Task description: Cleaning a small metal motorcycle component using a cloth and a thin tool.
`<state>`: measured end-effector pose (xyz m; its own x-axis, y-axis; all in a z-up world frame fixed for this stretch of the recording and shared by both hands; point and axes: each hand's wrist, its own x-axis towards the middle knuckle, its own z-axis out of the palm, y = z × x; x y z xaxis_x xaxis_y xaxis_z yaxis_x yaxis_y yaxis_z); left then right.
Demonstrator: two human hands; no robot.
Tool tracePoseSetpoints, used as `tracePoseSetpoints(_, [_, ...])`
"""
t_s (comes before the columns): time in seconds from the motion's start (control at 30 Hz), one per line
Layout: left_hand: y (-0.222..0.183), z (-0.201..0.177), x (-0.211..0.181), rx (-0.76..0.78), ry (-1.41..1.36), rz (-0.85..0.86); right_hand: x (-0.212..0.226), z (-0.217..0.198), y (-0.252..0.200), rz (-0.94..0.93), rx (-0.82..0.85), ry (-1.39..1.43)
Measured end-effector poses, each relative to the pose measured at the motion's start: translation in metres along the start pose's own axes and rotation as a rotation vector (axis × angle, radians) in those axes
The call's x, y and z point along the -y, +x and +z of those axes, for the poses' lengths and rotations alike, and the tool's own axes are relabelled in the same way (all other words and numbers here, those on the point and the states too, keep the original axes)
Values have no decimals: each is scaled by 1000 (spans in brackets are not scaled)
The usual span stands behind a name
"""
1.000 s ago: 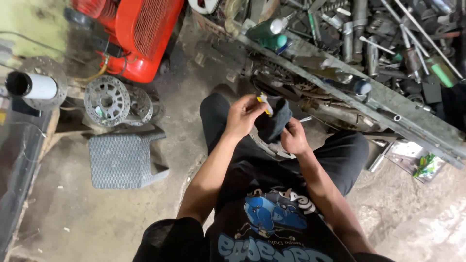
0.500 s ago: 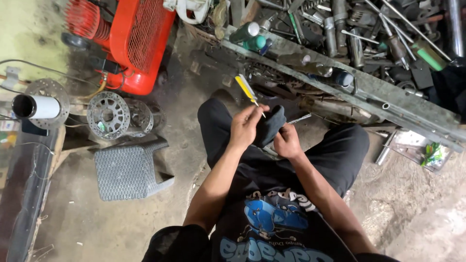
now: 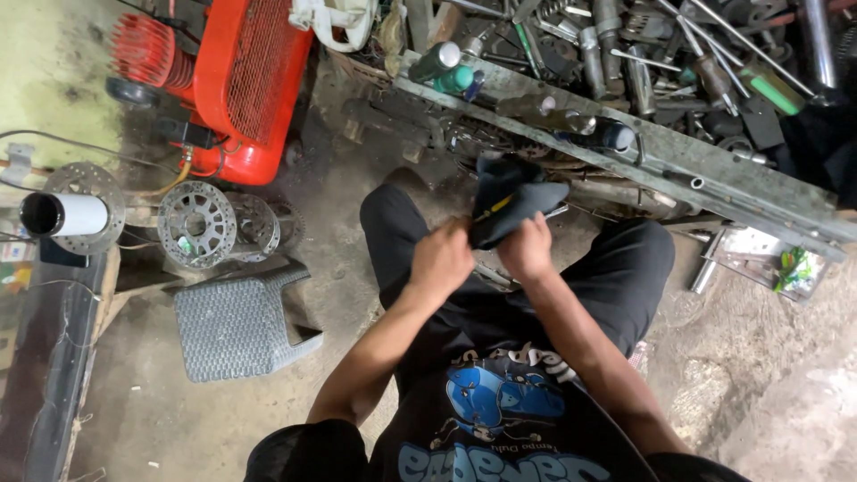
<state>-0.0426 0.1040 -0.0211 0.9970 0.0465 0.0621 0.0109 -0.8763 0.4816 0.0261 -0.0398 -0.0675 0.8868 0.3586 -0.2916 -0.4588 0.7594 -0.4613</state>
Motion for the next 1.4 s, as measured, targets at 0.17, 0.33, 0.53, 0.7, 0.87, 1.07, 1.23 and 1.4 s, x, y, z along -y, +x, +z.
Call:
tracePoseSetpoints(0.17, [1,40,-4,150,50,-20,-60,-98,41,-233,-212,-537])
tracePoseSetpoints(0.33, [2,53,-5,225,-133,-66,-32,-97,41,-950,-75,-1995])
tracePoseSetpoints(0.53, [3,28,-11,163,-307,-65,-9,-67,24,-1218,1,-2174])
tracePoseSetpoints(0.7, [3,-34,1,410,-101,-249,15,-132,38,-324,-380,-1430])
tracePoseSetpoints(0.87, [-9,-37,27,322,115,-151,20,-139,35,-294,-114,-1118])
tracePoseSetpoints(1.07, [11,-40,9,417,265,-9,24,-85,22,-258,212,-1288])
tracePoseSetpoints(1.23, [38,-18,15,402,313,173,18,-60,16,-684,570,-1573])
tracePoseSetpoints(1.4, [41,-16,18,450,226,221,16,-76,17,-205,543,-2105])
